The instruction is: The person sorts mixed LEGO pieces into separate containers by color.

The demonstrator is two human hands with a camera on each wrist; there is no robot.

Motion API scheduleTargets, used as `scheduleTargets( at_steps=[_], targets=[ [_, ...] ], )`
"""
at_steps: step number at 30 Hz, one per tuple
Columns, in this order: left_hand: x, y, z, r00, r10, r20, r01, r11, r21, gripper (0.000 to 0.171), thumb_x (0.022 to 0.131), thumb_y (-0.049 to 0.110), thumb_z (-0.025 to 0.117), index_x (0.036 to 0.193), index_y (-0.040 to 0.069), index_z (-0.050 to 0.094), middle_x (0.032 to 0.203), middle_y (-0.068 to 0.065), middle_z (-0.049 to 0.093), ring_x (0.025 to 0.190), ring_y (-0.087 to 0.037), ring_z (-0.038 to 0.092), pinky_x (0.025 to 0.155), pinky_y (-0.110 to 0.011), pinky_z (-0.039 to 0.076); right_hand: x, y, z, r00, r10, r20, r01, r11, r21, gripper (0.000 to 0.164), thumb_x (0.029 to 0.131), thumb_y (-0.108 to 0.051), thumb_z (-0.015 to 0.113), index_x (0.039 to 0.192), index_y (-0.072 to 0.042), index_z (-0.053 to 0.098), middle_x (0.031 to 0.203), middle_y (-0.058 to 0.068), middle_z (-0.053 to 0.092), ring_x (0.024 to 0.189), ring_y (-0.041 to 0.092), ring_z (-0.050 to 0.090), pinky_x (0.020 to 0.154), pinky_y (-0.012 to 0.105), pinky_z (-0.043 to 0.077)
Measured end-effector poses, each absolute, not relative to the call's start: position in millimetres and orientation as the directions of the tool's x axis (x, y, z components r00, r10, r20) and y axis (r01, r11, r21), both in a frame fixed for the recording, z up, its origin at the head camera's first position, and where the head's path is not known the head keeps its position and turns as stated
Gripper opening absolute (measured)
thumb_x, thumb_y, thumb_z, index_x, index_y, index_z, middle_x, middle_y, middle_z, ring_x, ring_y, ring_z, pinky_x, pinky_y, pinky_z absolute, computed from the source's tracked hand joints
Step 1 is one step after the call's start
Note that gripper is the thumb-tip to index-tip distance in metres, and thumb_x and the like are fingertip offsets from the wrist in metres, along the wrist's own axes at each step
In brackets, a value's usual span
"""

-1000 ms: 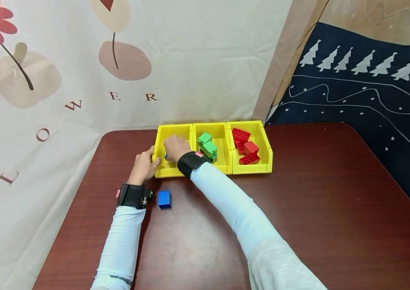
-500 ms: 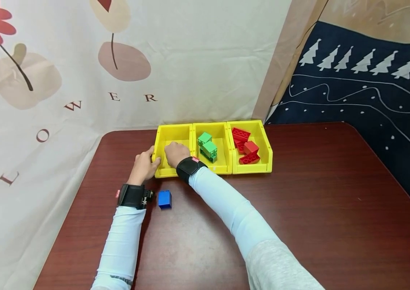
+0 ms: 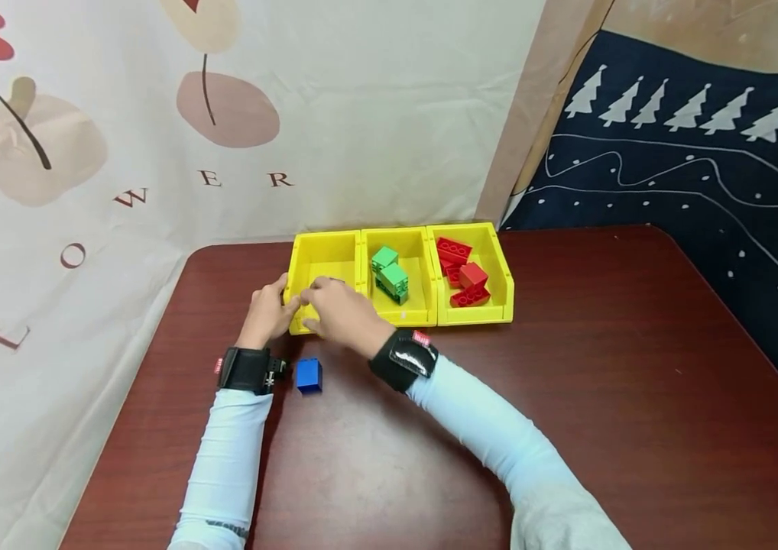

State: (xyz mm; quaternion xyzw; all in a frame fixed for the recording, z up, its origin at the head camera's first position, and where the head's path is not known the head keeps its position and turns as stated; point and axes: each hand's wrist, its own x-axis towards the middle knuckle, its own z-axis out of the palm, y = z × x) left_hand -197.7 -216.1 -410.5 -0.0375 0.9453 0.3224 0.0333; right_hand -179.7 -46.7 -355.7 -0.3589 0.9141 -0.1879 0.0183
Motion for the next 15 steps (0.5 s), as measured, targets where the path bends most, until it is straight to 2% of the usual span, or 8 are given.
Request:
scheduleTargets(
  at_steps=[4, 10, 15],
  targets=[
    [-197.2, -218.0, -409.2, -0.997, -0.044, -0.059, -0.070, 0.800, 0.595, 0.051, 0.101, 0.019, 0.051, 0.148, 0.005, 0.038, 0.103, -0.023, 0.062, 0.079, -0.030, 0.062, 0.068, -0.035, 0.051, -151.6, -45.0, -368.1, -0.681, -0.719, 0.142, -0.716, 0.612, -0.337, 0.030, 0.088, -0.023, 0.073, 0.113, -0.006, 0.071, 0.120, 0.013, 0.065, 0.106, 0.023, 0.064, 0.090, 0.032, 0.055],
    [-195.6, -216.5, -409.1, -0.997, -0.050, -0.059, -0.075, 0.802, 0.593, 0.055, 0.101, 0.020, 0.050, 0.151, 0.005, 0.034, 0.105, -0.024, 0.062, 0.079, -0.031, 0.060, 0.071, -0.037, 0.050, -120.4, -46.7, -393.8, -0.634, -0.763, 0.128, -0.768, 0.602, -0.217, 0.025, 0.089, -0.027, 0.072, 0.110, -0.014, 0.072, 0.130, 0.010, 0.061, 0.117, 0.025, 0.060, 0.088, 0.034, 0.056],
    [-194.3, -215.4, -407.4, -0.994, -0.060, -0.089, -0.102, 0.790, 0.605, 0.058, 0.102, 0.021, 0.049, 0.154, 0.005, 0.029, 0.119, -0.026, 0.060, 0.082, -0.031, 0.060, 0.073, -0.037, 0.050, -112.3, -49.8, -405.3, -0.614, -0.778, 0.133, -0.789, 0.608, -0.087, 0.022, 0.089, -0.027, 0.073, 0.109, -0.017, 0.074, 0.123, 0.005, 0.065, 0.111, 0.020, 0.061, 0.082, 0.029, 0.057]
  ],
)
